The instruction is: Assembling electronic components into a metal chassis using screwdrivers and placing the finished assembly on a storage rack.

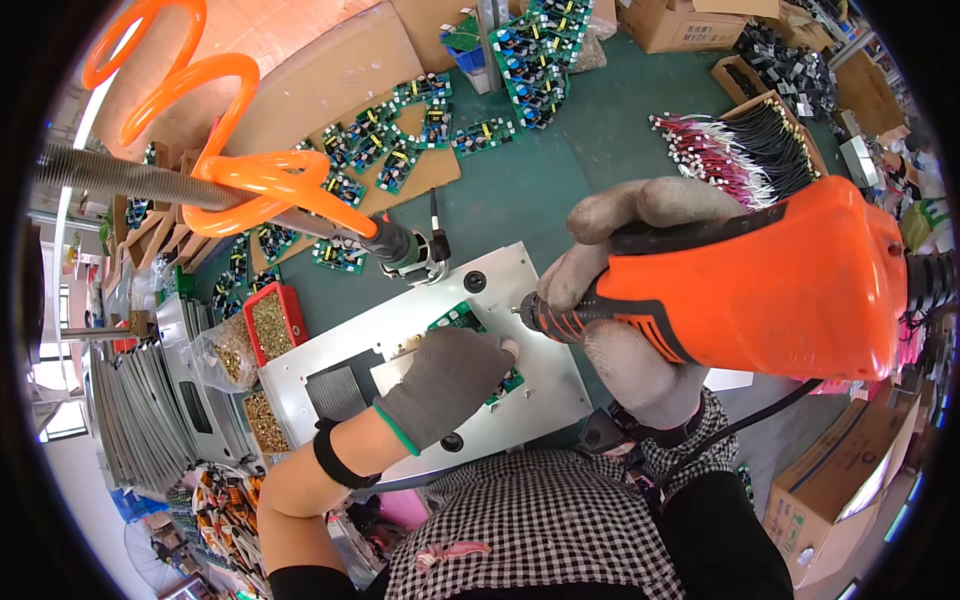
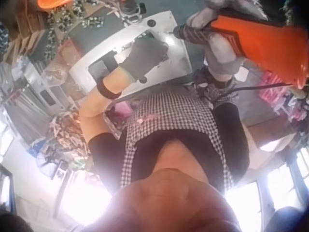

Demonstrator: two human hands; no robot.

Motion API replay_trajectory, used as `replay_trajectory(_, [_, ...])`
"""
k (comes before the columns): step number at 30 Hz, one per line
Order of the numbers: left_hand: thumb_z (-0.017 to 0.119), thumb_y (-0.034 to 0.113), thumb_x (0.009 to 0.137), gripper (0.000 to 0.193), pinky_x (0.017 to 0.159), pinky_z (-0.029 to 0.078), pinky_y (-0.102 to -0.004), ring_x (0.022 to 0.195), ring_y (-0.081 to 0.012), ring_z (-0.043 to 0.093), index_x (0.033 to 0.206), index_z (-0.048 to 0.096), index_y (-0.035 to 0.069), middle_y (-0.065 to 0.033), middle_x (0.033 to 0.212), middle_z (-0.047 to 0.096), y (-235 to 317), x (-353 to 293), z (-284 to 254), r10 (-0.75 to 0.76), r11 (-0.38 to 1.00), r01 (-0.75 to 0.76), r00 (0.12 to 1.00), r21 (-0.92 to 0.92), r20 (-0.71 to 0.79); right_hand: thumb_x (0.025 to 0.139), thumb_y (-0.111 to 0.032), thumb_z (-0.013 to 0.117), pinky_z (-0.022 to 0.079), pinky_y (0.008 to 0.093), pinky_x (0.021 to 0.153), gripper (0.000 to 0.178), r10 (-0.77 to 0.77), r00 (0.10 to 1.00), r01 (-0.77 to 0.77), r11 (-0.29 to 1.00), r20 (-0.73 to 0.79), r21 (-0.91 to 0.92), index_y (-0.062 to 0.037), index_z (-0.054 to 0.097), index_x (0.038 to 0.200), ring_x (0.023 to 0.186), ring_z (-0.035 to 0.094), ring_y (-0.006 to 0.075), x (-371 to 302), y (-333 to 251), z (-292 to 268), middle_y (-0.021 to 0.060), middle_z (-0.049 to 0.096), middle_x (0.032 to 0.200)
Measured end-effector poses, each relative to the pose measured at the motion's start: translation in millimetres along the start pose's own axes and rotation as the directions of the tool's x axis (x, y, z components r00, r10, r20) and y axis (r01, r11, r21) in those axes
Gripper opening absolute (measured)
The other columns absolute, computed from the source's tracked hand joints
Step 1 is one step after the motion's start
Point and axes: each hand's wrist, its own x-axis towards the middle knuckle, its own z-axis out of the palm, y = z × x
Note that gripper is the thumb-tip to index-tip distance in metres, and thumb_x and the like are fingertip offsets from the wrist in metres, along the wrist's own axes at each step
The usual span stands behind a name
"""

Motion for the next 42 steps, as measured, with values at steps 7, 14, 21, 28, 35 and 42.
replay_trajectory(7, [0.056,0.015,0.081,0.015,0.053,0.05,-0.0318,0.068,-0.0204,0.062,0.093,0.058,0.007,-0.0042,0.077,0.058,16,-12,-14,0.093,0.995,-0.094,0.995,-0.046,-0.017,0.072,-0.007,0.067,0.054,0.0349,0.056,0.059,-0.024,1.0,0.024,0.999,-0.006,-0.048,-0.0015,0.041,0.126,0.072,0.064,0.0218,6,-8,-7,0.0194,0.054,0.107])
replay_trajectory(14, [0.054,0.019,0.084,0.017,0.06,0.054,-0.0332,0.076,-0.0217,0.064,0.095,0.059,0.008,-0.0055,0.085,0.059,15,1,3,0.092,0.993,-0.081,0.986,-0.088,0.14,0.074,-0.007,0.067,0.056,0.0343,0.06,0.065,-0.008,0.992,0.027,0.989,0.128,-0.143,-0.0024,0.035,0.131,0.072,0.064,0.0202,4,8,-4,0.0185,0.053,0.108])
replay_trajectory(21, [0.061,0.018,0.078,0.015,0.059,0.052,-0.0293,0.076,-0.0189,0.065,0.085,0.058,0.005,-0.0054,0.076,0.06,14,-3,-4,0.073,0.989,-0.067,0.997,-0.131,0.041,0.075,-0.006,0.067,0.056,0.0347,0.063,0.06,0.111,0.992,-0.096,0.969,0.055,-0.226,-0.0027,0.037,0.128,0.075,0.064,0.0186,-1,16,10,0.017,0.053,0.107])
replay_trajectory(28, [0.058,0.019,0.082,0.016,0.062,0.056,-0.0331,0.08,-0.0224,0.066,0.091,0.064,0.007,-0.0072,0.083,0.061,8,3,-8,0.057,0.992,-0.034,0.98,-0.125,0.189,0.074,-0.005,0.068,0.057,0.0353,0.063,0.056,0.123,0.989,-0.103,0.972,0.083,-0.212,-0.0019,0.039,0.123,0.075,0.064,0.0186,1,24,11,0.0174,0.053,0.106])
replay_trajectory(35, [0.06,0.017,0.082,0.016,0.068,0.054,-0.0302,0.086,-0.02,0.063,0.092,0.062,0.003,-0.0067,0.086,0.06,13,4,-17,-0.038,0.958,0.12,0.954,-0.262,0.297,0.075,0.001,0.065,0.056,0.0358,0.067,0.055,0.149,0.983,-0.122,0.968,0.108,-0.219,-0.0039,0.037,0.122,0.076,0.063,0.0183,-6,28,15,0.0172,0.052,0.108])
replay_trajectory(42, [0.059,0.017,0.083,0.017,0.069,0.054,-0.0301,0.088,-0.0204,0.063,0.094,0.062,0.004,-0.0066,0.089,0.06,10,6,-23,0.055,0.979,0.003,0.959,-0.204,0.277,0.075,0.002,0.064,0.055,0.0365,0.07,0.054,0.176,0.973,-0.11,0.923,0.152,-0.369,-0.0041,0.037,0.122,0.078,0.063,0.0179,-3,26,14,0.0167,0.051,0.11])
